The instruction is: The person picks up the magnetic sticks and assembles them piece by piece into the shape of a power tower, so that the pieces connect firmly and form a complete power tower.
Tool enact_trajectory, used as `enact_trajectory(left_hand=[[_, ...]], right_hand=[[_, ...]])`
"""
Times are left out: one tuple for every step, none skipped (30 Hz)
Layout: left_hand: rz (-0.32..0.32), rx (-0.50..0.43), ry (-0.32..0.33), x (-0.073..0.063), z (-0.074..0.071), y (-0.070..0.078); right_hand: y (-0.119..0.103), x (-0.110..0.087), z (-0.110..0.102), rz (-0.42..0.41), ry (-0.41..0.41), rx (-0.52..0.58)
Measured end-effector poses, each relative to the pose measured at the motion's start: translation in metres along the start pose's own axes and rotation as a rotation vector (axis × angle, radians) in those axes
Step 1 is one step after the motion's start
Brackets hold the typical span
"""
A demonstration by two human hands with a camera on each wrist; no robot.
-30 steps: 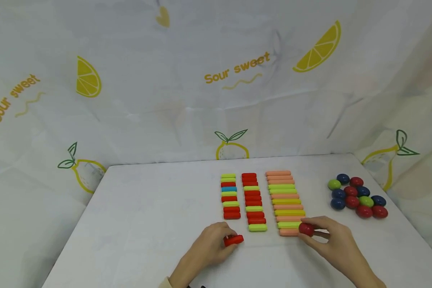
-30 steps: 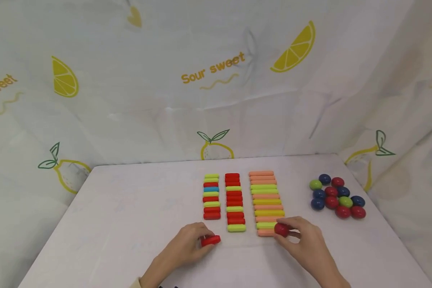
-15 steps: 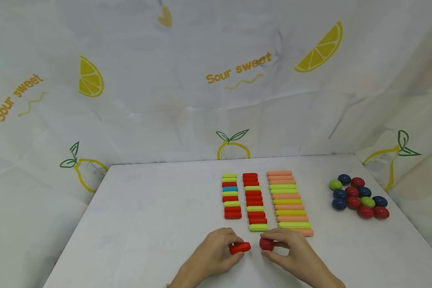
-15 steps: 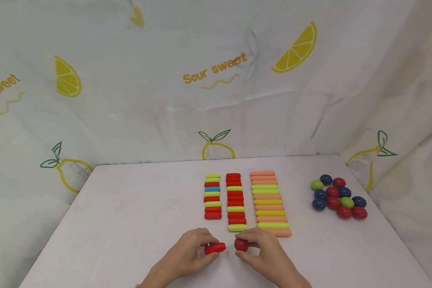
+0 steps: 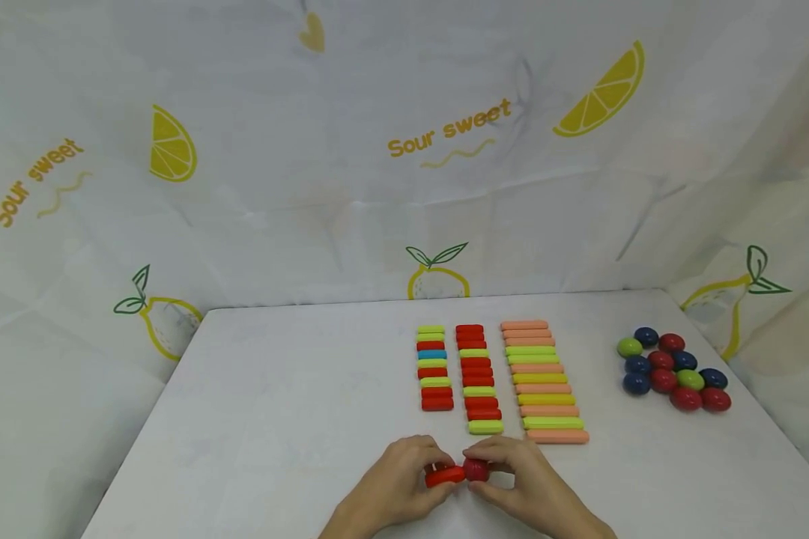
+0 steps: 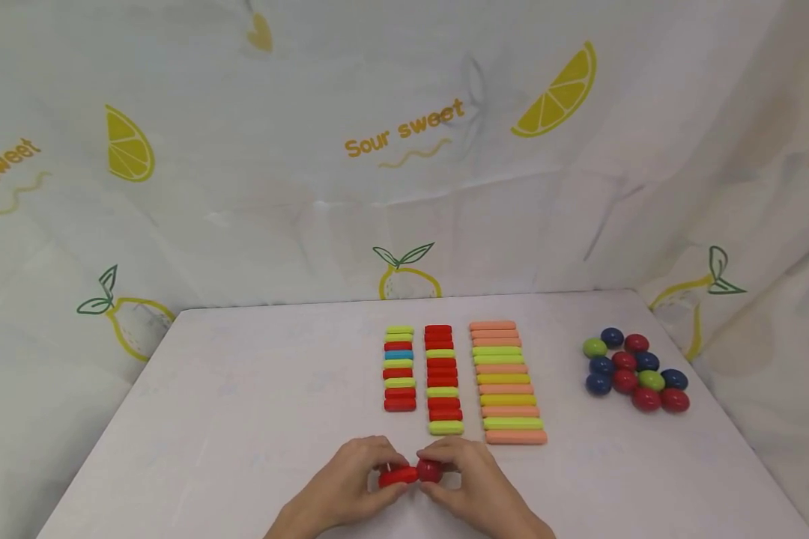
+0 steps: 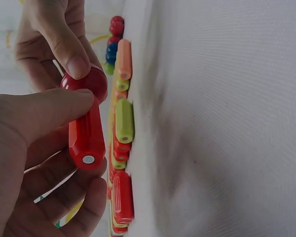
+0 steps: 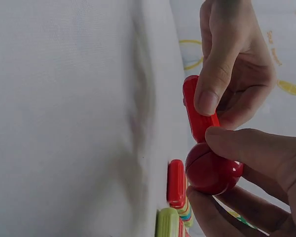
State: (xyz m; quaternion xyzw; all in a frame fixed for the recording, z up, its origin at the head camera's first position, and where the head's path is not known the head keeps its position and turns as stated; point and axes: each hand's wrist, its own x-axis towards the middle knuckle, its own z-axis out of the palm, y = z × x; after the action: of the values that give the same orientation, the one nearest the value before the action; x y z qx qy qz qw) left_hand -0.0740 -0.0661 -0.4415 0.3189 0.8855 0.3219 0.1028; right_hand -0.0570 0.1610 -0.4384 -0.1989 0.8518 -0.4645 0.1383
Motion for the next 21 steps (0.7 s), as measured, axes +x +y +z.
enact_trajectory(left_hand=[[-0.002, -0.005, -0.007, 0.000, 0.001, -0.001], [-0.005, -0.011, -0.014, 0.000, 0.002, -0.002], [-0.007, -0.021, -0.023, -0.001, 0.003, -0.003], [-0.006, -0.032, -0.031, -0.001, 0.004, -0.004], [-0.007, -0.033, -0.039, -0.001, 0.005, -0.004], [-0.005, -0.041, -0.045, -0.001, 0.006, -0.005], [-0.003, -0.047, -0.051, -0.001, 0.007, -0.006], [-0.007, -0.056, -0.058, -0.001, 0.008, -0.006], [-0.008, -0.062, -0.066, -0.001, 0.009, -0.006], [-0.008, -0.061, -0.071, -0.001, 0.010, -0.006], [-0.011, -0.062, -0.078, -0.001, 0.011, -0.007], [-0.009, -0.069, -0.081, -0.001, 0.011, -0.008], [-0.002, -0.070, -0.083, -0.001, 0.012, -0.009], [0.000, -0.085, -0.084, -0.002, 0.013, -0.010], [0.001, -0.111, -0.084, -0.002, 0.014, -0.012], [-0.001, -0.145, -0.082, -0.003, 0.014, -0.014], [-0.006, -0.190, -0.078, -0.003, 0.015, -0.016], [-0.013, -0.239, -0.073, -0.004, 0.015, -0.018], [-0.024, -0.296, -0.068, -0.004, 0.015, -0.020], [-0.042, -0.358, -0.064, -0.005, 0.015, -0.022], [-0.061, -0.412, -0.057, -0.006, 0.014, -0.023]], right_hand=[[0.001, 0.001, 0.001, 0.005, -0.012, 0.015], [0.002, 0.002, 0.003, 0.013, -0.022, 0.027], [0.002, 0.002, 0.005, 0.017, -0.027, 0.032], [0.002, 0.003, 0.007, 0.023, -0.032, 0.034], [0.002, 0.003, 0.008, 0.023, -0.032, 0.035], [0.002, 0.003, 0.010, 0.026, -0.032, 0.032], [0.002, 0.003, 0.011, 0.029, -0.030, 0.030], [0.002, 0.003, 0.012, 0.027, -0.024, 0.028], [0.002, 0.003, 0.013, 0.024, -0.017, 0.033], [0.002, 0.002, 0.013, 0.027, -0.013, 0.045], [0.002, 0.002, 0.013, 0.028, -0.009, 0.059], [0.002, 0.002, 0.014, 0.033, -0.006, 0.070], [0.002, 0.002, 0.014, 0.039, -0.003, 0.080], [0.002, 0.002, 0.014, 0.046, 0.004, 0.076], [0.003, 0.001, 0.014, 0.056, 0.017, 0.069], [0.002, 0.001, 0.012, 0.071, 0.035, 0.059], [0.003, -0.001, 0.010, 0.084, 0.054, 0.041], [0.003, -0.003, 0.007, 0.102, 0.080, 0.017], [0.003, -0.005, 0.002, 0.123, 0.112, -0.011], [0.004, -0.007, -0.004, 0.143, 0.148, -0.040], [0.005, -0.009, -0.010, 0.162, 0.188, -0.067]])
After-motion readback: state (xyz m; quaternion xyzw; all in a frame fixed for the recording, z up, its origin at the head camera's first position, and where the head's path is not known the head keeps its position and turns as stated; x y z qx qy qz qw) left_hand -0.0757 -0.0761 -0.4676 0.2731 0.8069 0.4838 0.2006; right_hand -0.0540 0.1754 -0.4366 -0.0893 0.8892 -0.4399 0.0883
